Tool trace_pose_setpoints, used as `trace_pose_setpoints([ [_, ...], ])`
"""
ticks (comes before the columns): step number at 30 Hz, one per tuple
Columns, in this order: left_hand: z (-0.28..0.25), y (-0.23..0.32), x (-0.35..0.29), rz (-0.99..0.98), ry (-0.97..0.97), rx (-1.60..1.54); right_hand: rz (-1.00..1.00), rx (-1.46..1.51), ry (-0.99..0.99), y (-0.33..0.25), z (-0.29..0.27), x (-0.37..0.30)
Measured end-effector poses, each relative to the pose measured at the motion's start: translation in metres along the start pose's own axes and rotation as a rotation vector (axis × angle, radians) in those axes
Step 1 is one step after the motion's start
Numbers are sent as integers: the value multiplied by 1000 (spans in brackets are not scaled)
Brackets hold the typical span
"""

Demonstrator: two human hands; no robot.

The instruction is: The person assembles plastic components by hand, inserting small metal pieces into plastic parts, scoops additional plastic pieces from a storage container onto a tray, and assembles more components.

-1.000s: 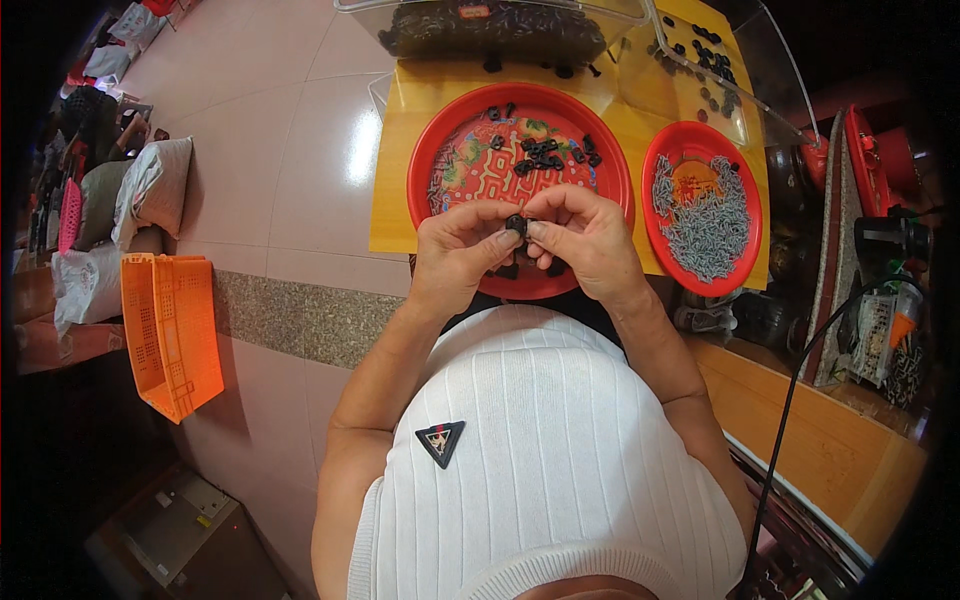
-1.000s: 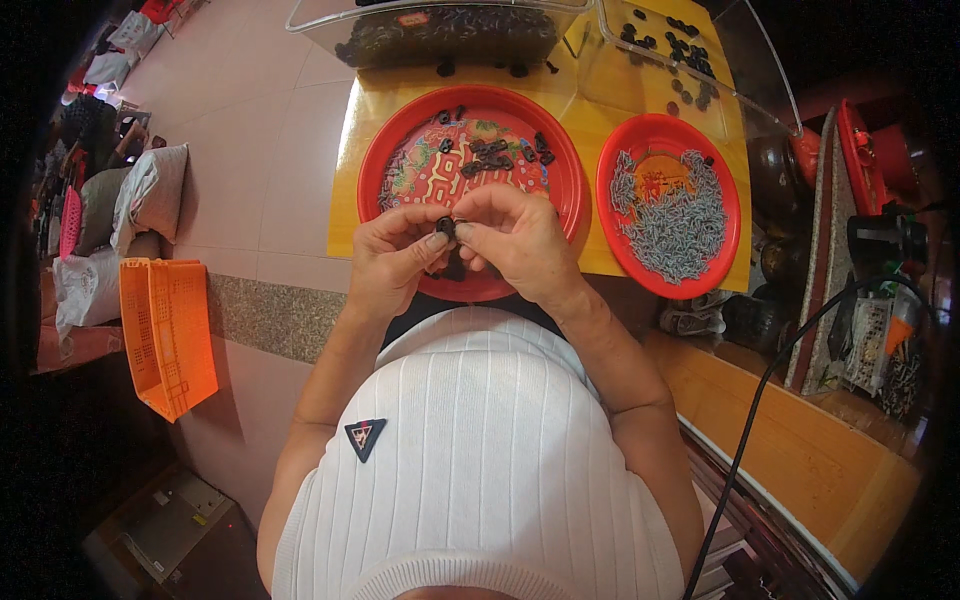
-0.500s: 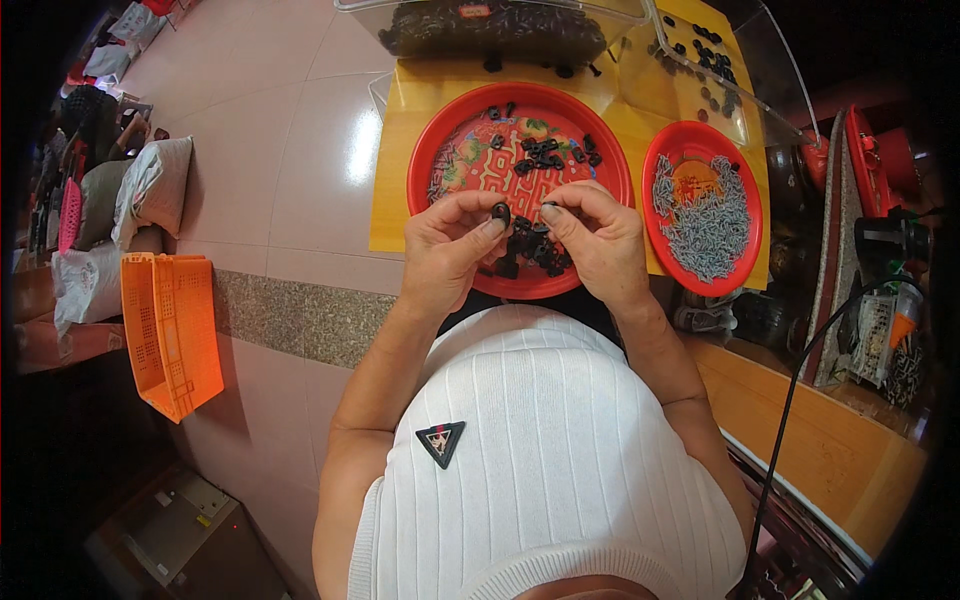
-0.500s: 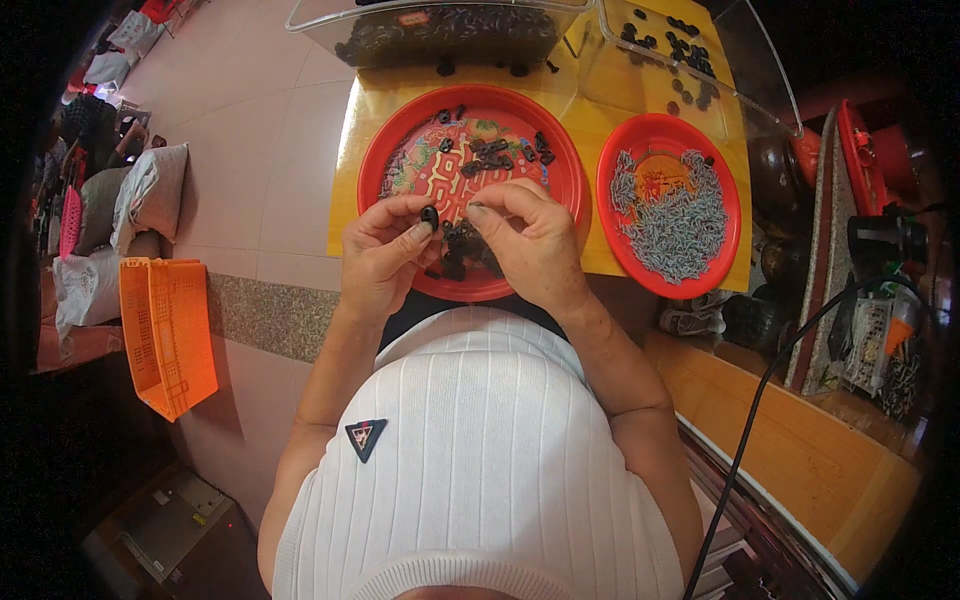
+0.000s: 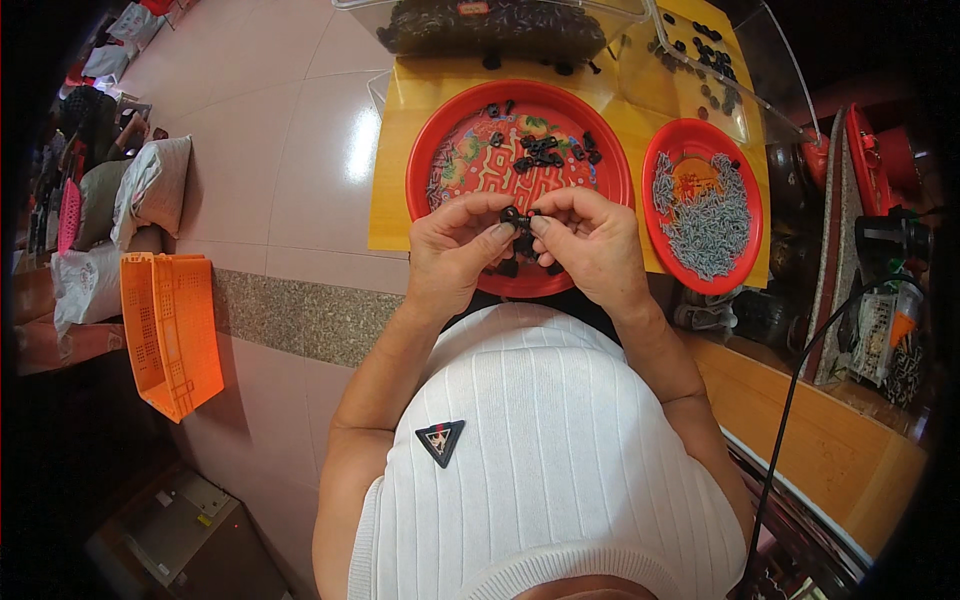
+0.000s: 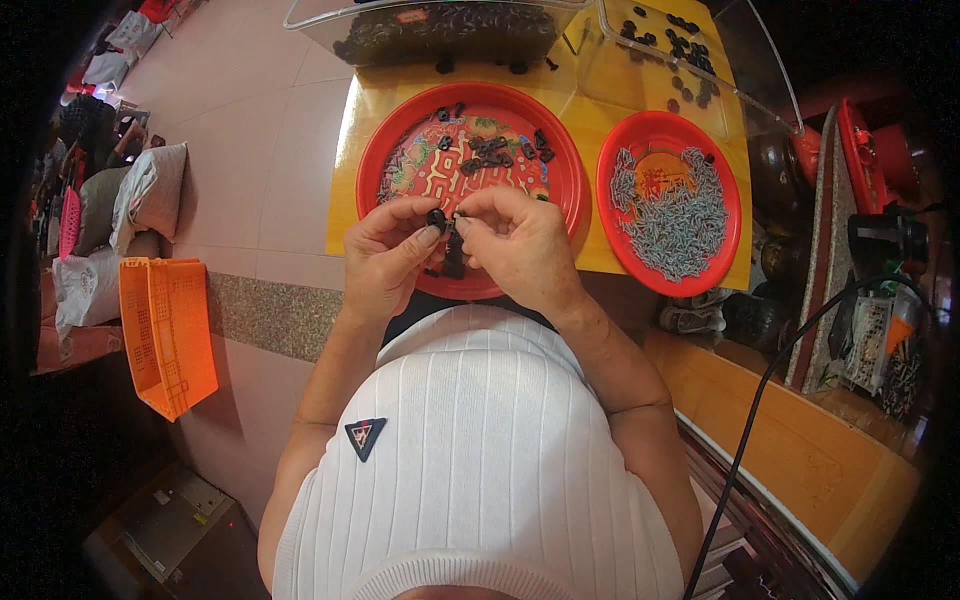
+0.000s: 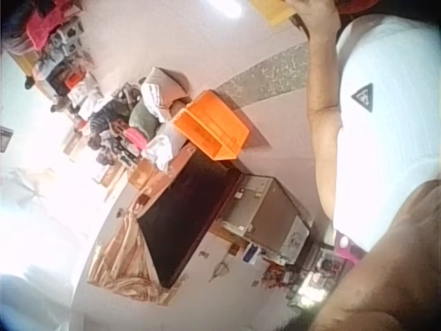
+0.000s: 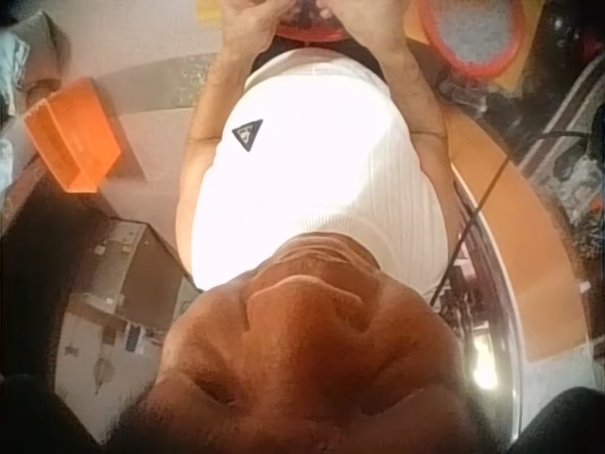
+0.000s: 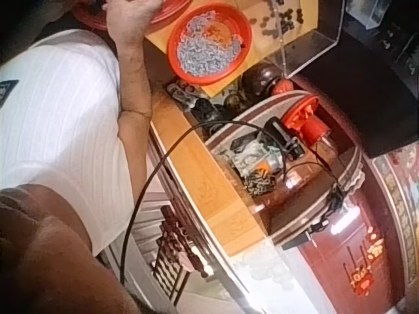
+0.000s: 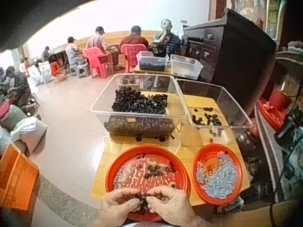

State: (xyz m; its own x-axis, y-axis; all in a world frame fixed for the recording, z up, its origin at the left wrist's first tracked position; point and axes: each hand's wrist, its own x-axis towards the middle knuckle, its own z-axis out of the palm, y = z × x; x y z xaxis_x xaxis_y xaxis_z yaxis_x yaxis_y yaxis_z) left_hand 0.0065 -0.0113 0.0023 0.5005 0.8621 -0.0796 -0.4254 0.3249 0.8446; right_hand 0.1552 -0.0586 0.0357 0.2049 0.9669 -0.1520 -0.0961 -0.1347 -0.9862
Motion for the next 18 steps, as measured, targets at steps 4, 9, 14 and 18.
trace_pose_setpoints([
  [4, 3, 2, -2, 32, -28, 35, -4, -29, -25, 0, 1, 0],
  [9, 7, 2, -3, 55, -30, -21, 53, 21, -104, -2, -2, 3],
  [14, 5, 3, -3, 38, -57, 12, 127, 288, -301, 13, -17, 16],
  [18, 5, 1, -3, 73, -100, 48, 109, 367, -363, 24, -19, 19],
])
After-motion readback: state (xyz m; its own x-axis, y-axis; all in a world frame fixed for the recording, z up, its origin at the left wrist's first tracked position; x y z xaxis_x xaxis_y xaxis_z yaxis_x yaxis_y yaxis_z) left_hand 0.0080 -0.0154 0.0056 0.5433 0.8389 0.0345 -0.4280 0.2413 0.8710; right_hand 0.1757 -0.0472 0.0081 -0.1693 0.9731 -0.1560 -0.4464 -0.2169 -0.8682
